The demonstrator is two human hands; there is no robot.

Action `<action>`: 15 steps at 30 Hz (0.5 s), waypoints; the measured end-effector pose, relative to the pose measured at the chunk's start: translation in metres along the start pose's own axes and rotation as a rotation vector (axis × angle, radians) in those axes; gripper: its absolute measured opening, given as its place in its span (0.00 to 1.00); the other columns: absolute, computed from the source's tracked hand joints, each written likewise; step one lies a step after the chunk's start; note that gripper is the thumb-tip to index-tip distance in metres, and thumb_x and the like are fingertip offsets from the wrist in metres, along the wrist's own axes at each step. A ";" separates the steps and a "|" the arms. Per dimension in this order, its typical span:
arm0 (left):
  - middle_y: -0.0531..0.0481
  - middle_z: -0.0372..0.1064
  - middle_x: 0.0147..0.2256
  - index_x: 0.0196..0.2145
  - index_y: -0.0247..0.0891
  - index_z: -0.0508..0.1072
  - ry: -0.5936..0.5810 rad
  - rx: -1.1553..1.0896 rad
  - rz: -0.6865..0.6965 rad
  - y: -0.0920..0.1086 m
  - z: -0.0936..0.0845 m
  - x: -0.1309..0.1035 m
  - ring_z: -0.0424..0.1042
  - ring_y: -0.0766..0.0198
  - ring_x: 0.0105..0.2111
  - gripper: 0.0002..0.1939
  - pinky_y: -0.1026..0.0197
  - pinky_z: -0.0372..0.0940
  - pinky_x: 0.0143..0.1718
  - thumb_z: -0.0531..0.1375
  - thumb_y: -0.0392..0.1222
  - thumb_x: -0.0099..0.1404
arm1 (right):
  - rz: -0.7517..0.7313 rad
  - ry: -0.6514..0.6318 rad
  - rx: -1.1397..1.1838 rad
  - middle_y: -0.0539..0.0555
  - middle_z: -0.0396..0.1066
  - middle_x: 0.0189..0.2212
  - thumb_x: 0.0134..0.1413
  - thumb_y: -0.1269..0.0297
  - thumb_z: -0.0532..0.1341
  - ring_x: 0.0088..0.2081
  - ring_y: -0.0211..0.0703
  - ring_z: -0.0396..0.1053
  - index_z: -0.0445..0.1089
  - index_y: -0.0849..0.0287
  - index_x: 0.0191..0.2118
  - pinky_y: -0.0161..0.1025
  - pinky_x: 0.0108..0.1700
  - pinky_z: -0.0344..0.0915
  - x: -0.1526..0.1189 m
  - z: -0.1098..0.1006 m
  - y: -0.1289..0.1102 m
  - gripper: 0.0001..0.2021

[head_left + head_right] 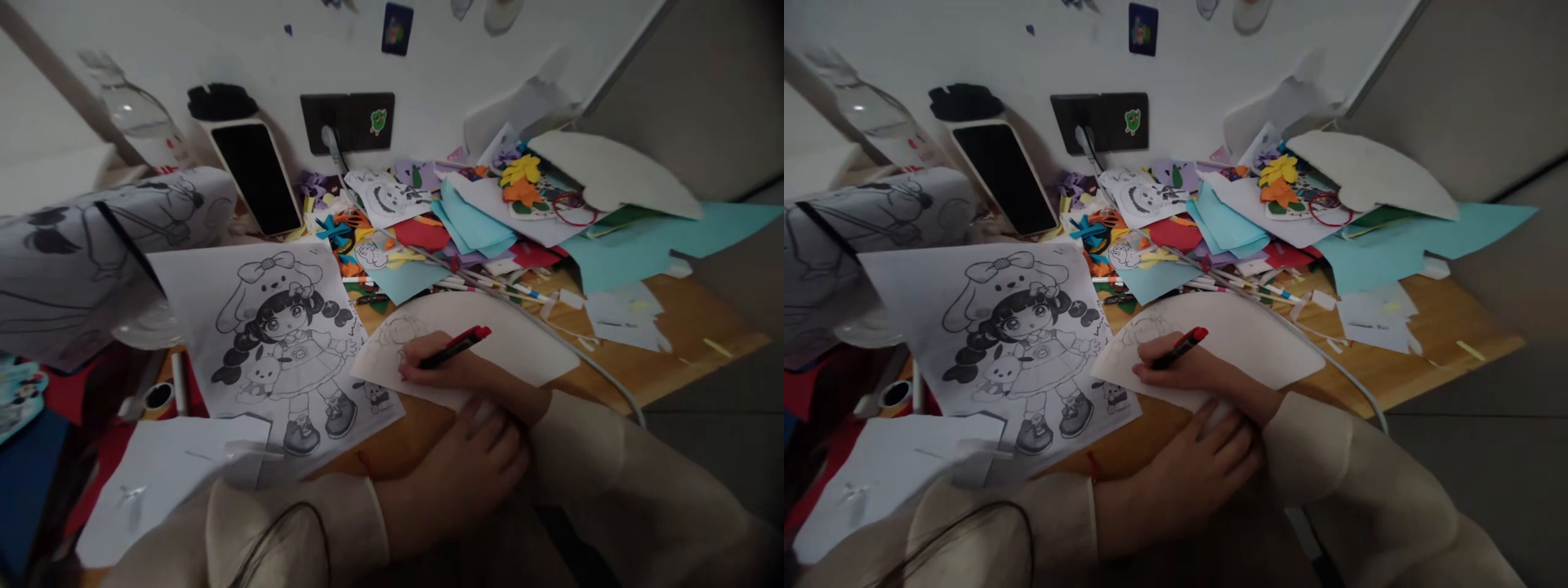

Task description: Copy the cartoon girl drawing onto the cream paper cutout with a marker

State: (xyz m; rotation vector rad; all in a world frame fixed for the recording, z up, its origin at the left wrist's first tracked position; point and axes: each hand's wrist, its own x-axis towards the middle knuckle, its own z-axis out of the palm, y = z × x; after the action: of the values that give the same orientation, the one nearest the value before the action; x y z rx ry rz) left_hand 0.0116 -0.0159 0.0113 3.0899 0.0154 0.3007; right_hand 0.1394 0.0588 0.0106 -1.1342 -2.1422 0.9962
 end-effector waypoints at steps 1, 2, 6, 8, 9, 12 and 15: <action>0.42 0.55 0.56 0.56 0.33 0.58 -0.007 0.003 -0.001 0.000 0.000 0.000 0.51 0.52 0.59 0.23 0.42 0.43 0.60 0.46 0.42 0.65 | 0.000 0.002 -0.003 0.47 0.54 0.18 0.55 0.63 0.55 0.23 0.35 0.51 0.51 0.58 0.19 0.36 0.27 0.50 0.000 0.000 0.000 0.16; 0.41 0.55 0.56 0.56 0.33 0.57 -0.009 0.006 -0.001 0.000 0.000 0.000 0.51 0.52 0.59 0.23 0.42 0.44 0.60 0.46 0.42 0.65 | 0.004 -0.002 -0.008 0.47 0.54 0.19 0.55 0.63 0.55 0.23 0.36 0.51 0.51 0.58 0.19 0.36 0.27 0.50 0.000 0.000 0.000 0.16; 0.42 0.56 0.56 0.56 0.33 0.58 0.013 0.006 -0.008 0.000 -0.001 0.000 0.51 0.52 0.59 0.22 0.43 0.45 0.60 0.45 0.41 0.65 | 0.013 -0.021 -0.025 0.47 0.53 0.18 0.55 0.62 0.55 0.23 0.36 0.52 0.51 0.58 0.20 0.36 0.27 0.51 -0.001 0.001 0.000 0.16; 0.42 0.56 0.56 0.55 0.33 0.59 0.022 0.007 -0.015 0.000 -0.002 0.000 0.51 0.52 0.59 0.22 0.43 0.45 0.60 0.45 0.41 0.65 | 0.001 -0.025 -0.014 0.47 0.54 0.19 0.55 0.63 0.56 0.24 0.35 0.53 0.53 0.58 0.20 0.36 0.27 0.52 0.000 0.002 -0.001 0.16; 0.42 0.57 0.56 0.55 0.33 0.59 0.023 0.006 -0.018 0.000 -0.002 0.000 0.51 0.52 0.59 0.22 0.43 0.45 0.60 0.45 0.41 0.65 | -0.003 -0.025 0.008 0.47 0.55 0.19 0.55 0.63 0.56 0.23 0.35 0.53 0.53 0.58 0.20 0.36 0.27 0.52 0.000 0.002 -0.002 0.16; 0.42 0.55 0.57 0.56 0.33 0.58 0.016 -0.001 -0.014 0.000 -0.002 0.000 0.51 0.52 0.59 0.22 0.43 0.46 0.59 0.45 0.41 0.65 | 0.021 0.035 0.117 0.47 0.59 0.19 0.54 0.63 0.57 0.23 0.34 0.56 0.56 0.59 0.21 0.34 0.27 0.54 -0.002 -0.004 -0.002 0.14; 0.42 0.53 0.58 0.58 0.33 0.55 0.000 -0.010 -0.012 0.000 0.000 -0.001 0.49 0.51 0.60 0.24 0.44 0.49 0.58 0.44 0.41 0.65 | 0.038 0.106 0.186 0.46 0.59 0.18 0.53 0.66 0.58 0.22 0.32 0.57 0.55 0.60 0.20 0.32 0.25 0.54 -0.008 -0.018 0.005 0.14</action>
State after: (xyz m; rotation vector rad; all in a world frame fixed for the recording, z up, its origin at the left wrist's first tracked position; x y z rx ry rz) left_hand 0.0109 -0.0156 0.0114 3.0788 0.0326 0.2998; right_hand 0.1587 0.0601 0.0163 -1.1145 -1.9086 1.1020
